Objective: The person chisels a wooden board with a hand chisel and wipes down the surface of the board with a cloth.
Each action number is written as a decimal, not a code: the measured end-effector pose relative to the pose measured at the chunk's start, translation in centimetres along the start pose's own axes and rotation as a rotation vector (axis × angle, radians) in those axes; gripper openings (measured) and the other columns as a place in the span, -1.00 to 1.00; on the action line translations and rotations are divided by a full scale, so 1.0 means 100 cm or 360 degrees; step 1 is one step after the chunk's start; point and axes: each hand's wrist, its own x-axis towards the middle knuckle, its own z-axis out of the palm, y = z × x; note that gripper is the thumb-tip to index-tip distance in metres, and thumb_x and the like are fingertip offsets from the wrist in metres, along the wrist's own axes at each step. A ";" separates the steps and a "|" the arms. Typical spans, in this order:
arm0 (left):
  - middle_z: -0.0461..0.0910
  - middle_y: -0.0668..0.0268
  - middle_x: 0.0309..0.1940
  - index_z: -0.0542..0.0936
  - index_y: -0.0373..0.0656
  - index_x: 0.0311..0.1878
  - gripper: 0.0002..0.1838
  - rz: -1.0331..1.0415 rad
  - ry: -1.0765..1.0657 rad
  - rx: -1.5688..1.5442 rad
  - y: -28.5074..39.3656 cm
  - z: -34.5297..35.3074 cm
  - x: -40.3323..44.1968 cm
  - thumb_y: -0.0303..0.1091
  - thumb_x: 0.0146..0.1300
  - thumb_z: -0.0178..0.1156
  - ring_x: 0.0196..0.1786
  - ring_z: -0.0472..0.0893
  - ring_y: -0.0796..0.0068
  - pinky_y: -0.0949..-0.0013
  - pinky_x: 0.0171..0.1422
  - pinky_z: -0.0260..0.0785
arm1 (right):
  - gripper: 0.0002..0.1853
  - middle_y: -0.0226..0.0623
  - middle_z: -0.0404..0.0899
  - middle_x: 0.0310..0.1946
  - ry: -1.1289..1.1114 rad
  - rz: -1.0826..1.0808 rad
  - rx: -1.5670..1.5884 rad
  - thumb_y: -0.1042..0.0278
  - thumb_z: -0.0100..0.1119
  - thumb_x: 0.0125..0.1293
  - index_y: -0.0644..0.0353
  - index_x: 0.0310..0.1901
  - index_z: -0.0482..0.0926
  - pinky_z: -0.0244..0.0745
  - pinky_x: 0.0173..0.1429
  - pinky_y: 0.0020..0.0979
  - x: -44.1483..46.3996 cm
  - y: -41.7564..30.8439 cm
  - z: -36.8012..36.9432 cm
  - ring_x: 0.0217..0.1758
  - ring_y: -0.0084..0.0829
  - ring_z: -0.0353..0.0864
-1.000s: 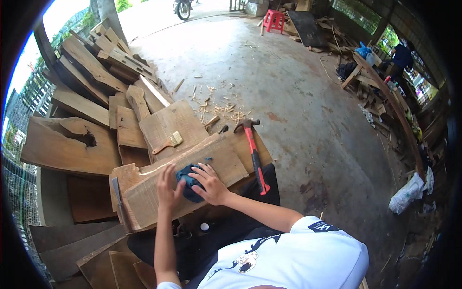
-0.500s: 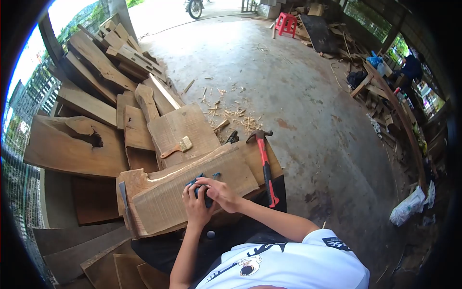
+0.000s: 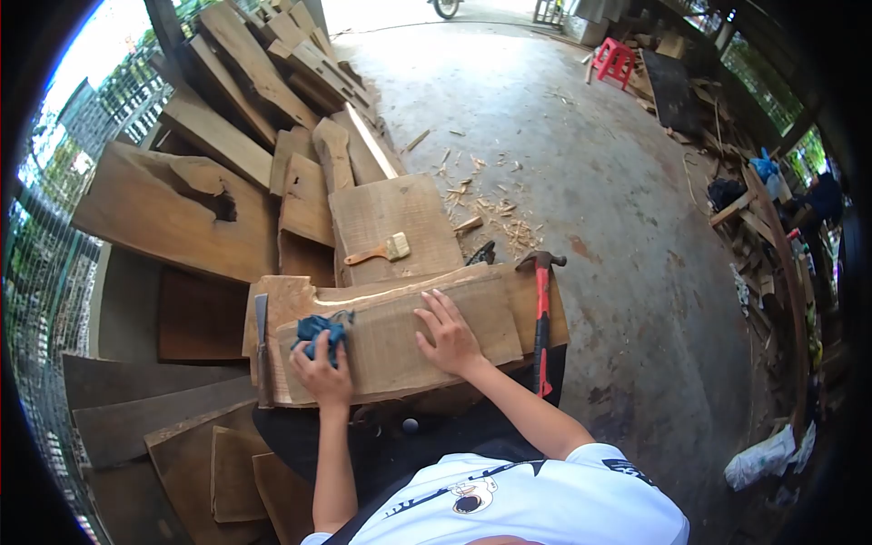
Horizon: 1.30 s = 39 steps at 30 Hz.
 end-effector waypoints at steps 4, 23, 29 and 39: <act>0.46 0.06 0.06 0.74 0.08 0.07 -0.67 0.0334 -0.0152 -0.0137 0.043 -0.009 -0.054 -0.15 0.26 0.47 0.22 0.45 -0.06 -0.11 0.36 0.30 | -0.53 0.07 0.40 0.48 -0.0001 0.0034 -0.0011 0.30 0.32 0.28 0.24 0.21 0.59 0.19 0.70 -0.04 0.001 0.000 0.001 0.64 0.08 0.24; 0.51 0.02 0.05 0.74 0.03 -0.02 -0.74 0.0372 -0.0302 -0.0114 -0.018 -0.009 0.037 -0.13 0.30 0.42 0.15 0.47 -0.03 -0.08 0.21 0.32 | -0.57 0.01 0.43 0.47 -0.0007 0.0039 0.0008 0.36 0.37 0.26 0.25 0.16 0.61 0.24 0.67 -0.04 0.003 -0.001 -0.002 0.63 0.05 0.29; 0.49 0.09 0.05 0.77 0.10 0.02 -0.67 0.0506 -0.0247 -0.0169 -0.001 -0.019 -0.030 -0.16 0.18 0.51 0.21 0.45 -0.02 -0.02 0.29 0.31 | -0.61 -0.02 0.45 0.46 0.0026 0.0057 -0.0016 0.41 0.35 0.26 0.23 0.13 0.61 0.27 0.65 -0.04 0.003 -0.003 -0.001 0.62 0.04 0.30; 0.48 0.05 0.08 0.75 0.07 0.08 -0.64 0.0294 -0.0061 -0.0067 -0.001 -0.010 -0.033 -0.17 0.21 0.48 0.22 0.44 -0.07 -0.10 0.30 0.31 | -0.61 0.00 0.46 0.45 0.0052 0.0029 0.0007 0.40 0.35 0.26 0.25 0.12 0.61 0.28 0.64 -0.04 0.004 0.000 0.000 0.61 0.06 0.31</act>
